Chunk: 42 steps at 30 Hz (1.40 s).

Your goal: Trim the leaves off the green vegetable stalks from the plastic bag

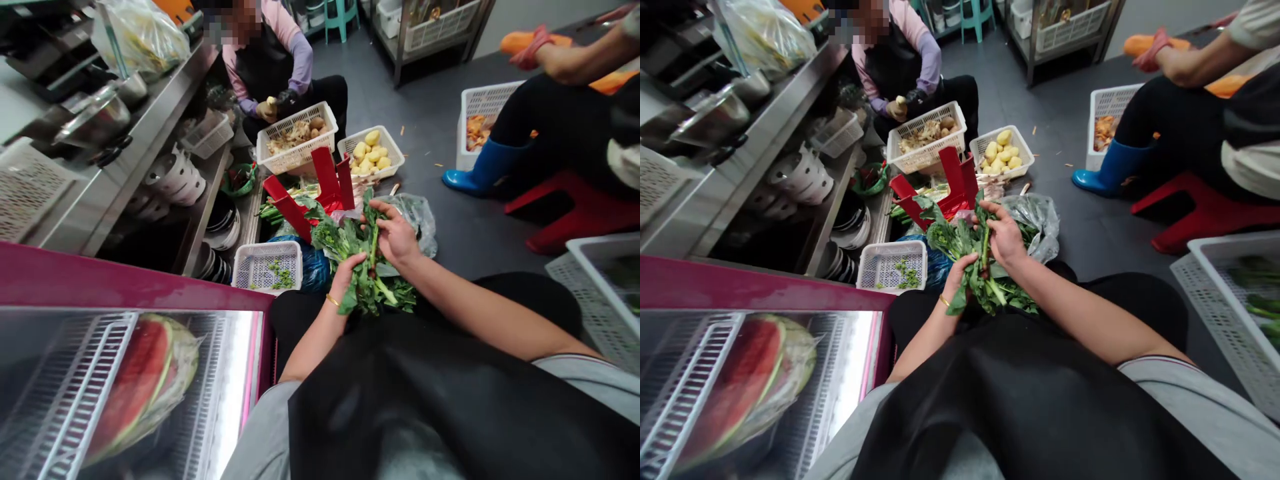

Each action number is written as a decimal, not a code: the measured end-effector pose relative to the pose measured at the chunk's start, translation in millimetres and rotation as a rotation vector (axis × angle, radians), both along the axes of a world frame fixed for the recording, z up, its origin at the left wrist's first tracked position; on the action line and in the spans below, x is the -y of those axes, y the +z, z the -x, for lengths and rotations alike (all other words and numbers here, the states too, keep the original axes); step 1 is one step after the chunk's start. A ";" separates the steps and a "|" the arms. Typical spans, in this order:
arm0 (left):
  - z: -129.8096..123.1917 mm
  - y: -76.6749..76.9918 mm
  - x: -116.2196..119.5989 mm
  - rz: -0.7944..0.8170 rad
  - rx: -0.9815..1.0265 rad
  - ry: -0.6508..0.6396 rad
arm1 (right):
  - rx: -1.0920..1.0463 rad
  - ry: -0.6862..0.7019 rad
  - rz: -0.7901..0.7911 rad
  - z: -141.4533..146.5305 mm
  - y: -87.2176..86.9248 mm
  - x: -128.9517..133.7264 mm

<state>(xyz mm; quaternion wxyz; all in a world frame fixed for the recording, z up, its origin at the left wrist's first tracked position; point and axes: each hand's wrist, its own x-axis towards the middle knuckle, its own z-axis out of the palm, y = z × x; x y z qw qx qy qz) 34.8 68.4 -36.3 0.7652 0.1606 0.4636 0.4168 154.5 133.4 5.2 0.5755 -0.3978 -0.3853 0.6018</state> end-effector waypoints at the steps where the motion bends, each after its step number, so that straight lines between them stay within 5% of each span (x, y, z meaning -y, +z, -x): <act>1: -2.2 1.4 2.6 -0.010 0.000 -0.015 | 0.006 -0.014 -0.012 4.6 -2.8 3.8; 8: 10.2 11.4 18.7 -0.052 0.046 -0.006 | 0.131 0.191 -0.179 -22.7 8.3 27.3; 15: -3.5 32.0 35.5 -0.117 -0.051 0.047 | 0.456 0.034 -0.218 -35.8 7.5 42.1; 20: -5.2 39.4 39.3 -0.122 -0.004 0.101 | 0.304 -0.072 -0.067 -43.3 1.9 54.5; 25: -11.6 39.7 45.4 -0.299 -0.173 0.212 | 0.321 0.158 0.081 -46.2 1.9 55.5; 28: -18.9 40.8 47.9 -0.366 -0.207 0.262 | 0.623 0.075 -0.160 -34.2 5.0 57.4; 31: -19.6 43.8 47.0 -0.349 -0.183 0.377 | 0.932 -0.058 -0.680 -24.3 4.6 72.4; 34: -12.5 47.4 45.8 -0.292 -0.120 0.333 | 0.927 0.197 -1.039 -30.6 1.6 87.8; 36: -7.4 49.0 46.7 -0.311 -0.059 0.203 | 0.812 0.255 -0.823 -42.2 2.2 86.4; 39: -4.7 48.2 49.5 -0.376 -0.012 0.090 | 0.489 0.220 -0.182 -55.4 9.4 67.1; 42: -7.0 43.4 51.0 -0.393 -0.043 0.059 | 0.229 0.306 0.034 -50.3 17.7 48.6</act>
